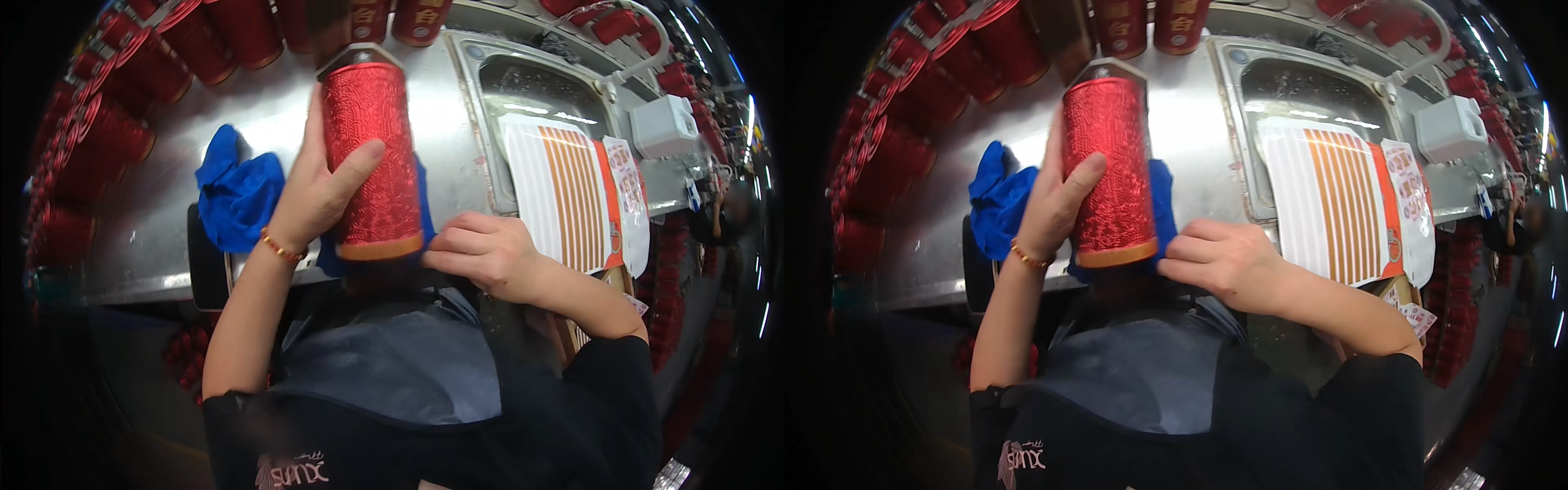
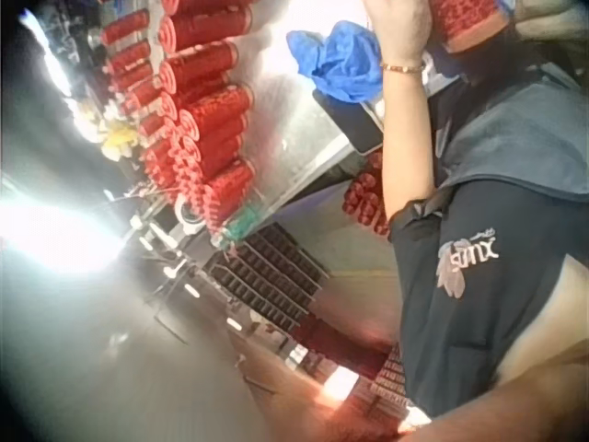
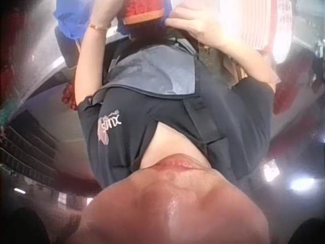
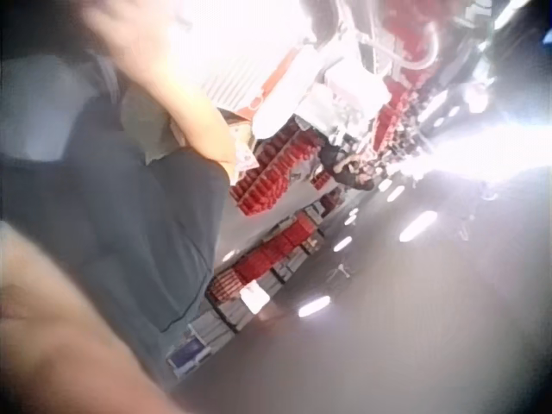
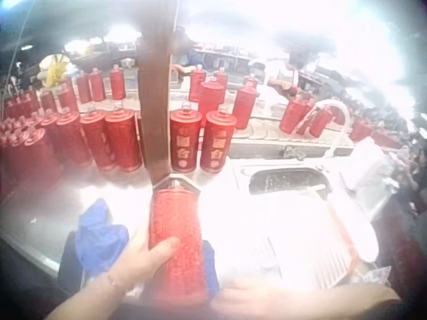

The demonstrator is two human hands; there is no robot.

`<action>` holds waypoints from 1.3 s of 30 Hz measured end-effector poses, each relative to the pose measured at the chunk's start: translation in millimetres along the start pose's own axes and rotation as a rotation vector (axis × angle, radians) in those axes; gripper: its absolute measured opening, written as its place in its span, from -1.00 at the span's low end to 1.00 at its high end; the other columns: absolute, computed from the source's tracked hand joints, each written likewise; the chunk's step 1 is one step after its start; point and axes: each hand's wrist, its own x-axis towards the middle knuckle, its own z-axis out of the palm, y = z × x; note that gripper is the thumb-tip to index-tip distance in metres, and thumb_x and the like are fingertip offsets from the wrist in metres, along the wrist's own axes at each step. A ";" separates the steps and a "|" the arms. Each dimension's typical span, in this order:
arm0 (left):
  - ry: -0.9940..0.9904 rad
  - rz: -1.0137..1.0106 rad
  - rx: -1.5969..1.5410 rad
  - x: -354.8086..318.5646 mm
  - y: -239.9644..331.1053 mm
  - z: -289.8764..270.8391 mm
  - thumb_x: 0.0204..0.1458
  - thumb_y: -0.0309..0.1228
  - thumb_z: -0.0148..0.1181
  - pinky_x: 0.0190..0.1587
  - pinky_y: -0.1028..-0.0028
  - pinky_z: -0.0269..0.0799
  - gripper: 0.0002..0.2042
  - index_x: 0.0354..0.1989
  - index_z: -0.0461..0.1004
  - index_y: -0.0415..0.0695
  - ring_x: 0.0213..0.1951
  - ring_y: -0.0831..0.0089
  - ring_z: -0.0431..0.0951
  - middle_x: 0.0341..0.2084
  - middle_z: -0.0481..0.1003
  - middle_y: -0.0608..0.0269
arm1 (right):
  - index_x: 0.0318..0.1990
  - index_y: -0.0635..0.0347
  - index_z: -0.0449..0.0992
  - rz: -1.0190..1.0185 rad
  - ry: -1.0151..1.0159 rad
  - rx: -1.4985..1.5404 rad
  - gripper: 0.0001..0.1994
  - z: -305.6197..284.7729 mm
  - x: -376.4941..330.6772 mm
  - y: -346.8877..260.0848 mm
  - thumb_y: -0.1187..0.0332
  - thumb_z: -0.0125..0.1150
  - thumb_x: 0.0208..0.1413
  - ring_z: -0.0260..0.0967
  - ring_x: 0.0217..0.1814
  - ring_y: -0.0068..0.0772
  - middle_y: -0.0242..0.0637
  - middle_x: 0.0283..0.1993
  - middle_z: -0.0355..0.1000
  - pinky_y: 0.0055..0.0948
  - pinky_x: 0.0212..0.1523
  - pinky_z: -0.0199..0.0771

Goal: The person applies gold labels to red cylindrical containers on a stainless steel workbench. They peel backing from labels, align and press them onto the cylinders, and wipe the surfaces with a blue cloth. Finished cylinders are placed on a nearby rack.

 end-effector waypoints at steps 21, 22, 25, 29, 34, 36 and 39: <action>0.167 0.144 0.706 -8.4 6.3 2.6 0.24 0.05 0.22 0.22 0.28 0.44 -0.03 0.46 -0.12 -0.54 0.22 0.02 0.48 0.22 0.31 -0.38 | -0.19 0.14 0.73 -0.037 0.287 0.102 -0.73 -14.9 26.9 -16.6 0.47 0.39 -0.14 0.57 -0.21 -0.28 -0.34 -0.26 0.58 -0.36 -0.16 0.65; 0.179 0.242 0.939 -4.5 10.0 15.5 0.20 0.06 0.26 0.22 0.26 0.43 0.01 0.45 -0.13 -0.57 0.23 -0.02 0.47 0.23 0.28 -0.43 | -0.19 0.14 0.73 -0.036 0.279 0.106 -0.72 -13.5 28.8 -17.8 0.46 0.39 -0.14 0.57 -0.21 -0.28 -0.35 -0.26 0.58 -0.35 -0.16 0.65; 0.131 0.235 0.799 1.7 1.7 12.2 0.12 0.00 0.38 0.17 0.23 0.47 0.05 0.46 -0.15 -0.53 0.17 -0.03 0.49 0.19 0.30 -0.39 | -0.20 0.14 0.73 -0.021 0.269 0.124 -0.71 -11.3 21.1 -18.4 0.48 0.38 -0.18 0.57 -0.20 -0.28 -0.35 -0.25 0.58 -0.35 -0.17 0.64; -0.060 -0.047 -0.114 -7.7 -10.7 -15.2 0.36 -0.15 0.07 0.18 0.34 0.51 -0.26 0.55 -0.09 -0.27 0.16 0.32 0.52 0.23 0.39 0.01 | -0.22 0.03 0.66 0.058 0.279 0.087 -0.73 7.8 0.2 -2.5 0.50 0.33 -0.15 0.52 -0.21 -0.37 -0.50 -0.25 0.54 -0.41 -0.31 0.58; 0.085 -0.116 0.313 -6.7 1.2 -16.4 0.43 0.00 -0.09 0.34 0.26 0.34 -0.26 0.50 -0.02 -0.41 0.35 0.20 0.39 0.27 0.37 -0.21 | -0.17 0.09 0.71 0.047 0.323 0.161 -0.71 -10.4 -1.2 -10.8 0.47 0.35 -0.13 0.56 -0.18 -0.30 -0.37 -0.23 0.58 -0.39 -0.23 0.63; 0.131 0.331 1.038 1.5 12.2 12.1 0.30 -0.09 0.20 -0.01 0.36 0.61 -0.15 0.48 -0.09 -0.47 0.00 0.17 0.64 0.11 0.45 -0.21 | -0.17 0.10 0.71 -0.035 0.355 0.152 -0.72 -7.6 14.9 -13.3 0.44 0.34 -0.12 0.57 -0.18 -0.30 -0.37 -0.23 0.57 -0.38 -0.22 0.65; 0.140 0.308 0.906 3.8 5.1 19.9 0.24 -0.20 0.30 0.02 0.35 0.59 -0.13 0.48 -0.10 -0.45 0.04 0.23 0.58 0.12 0.43 -0.16 | -0.18 0.11 0.71 -0.006 0.312 0.155 -0.74 -4.6 9.6 -10.3 0.44 0.34 -0.11 0.57 -0.16 -0.30 -0.37 -0.23 0.57 -0.38 -0.20 0.65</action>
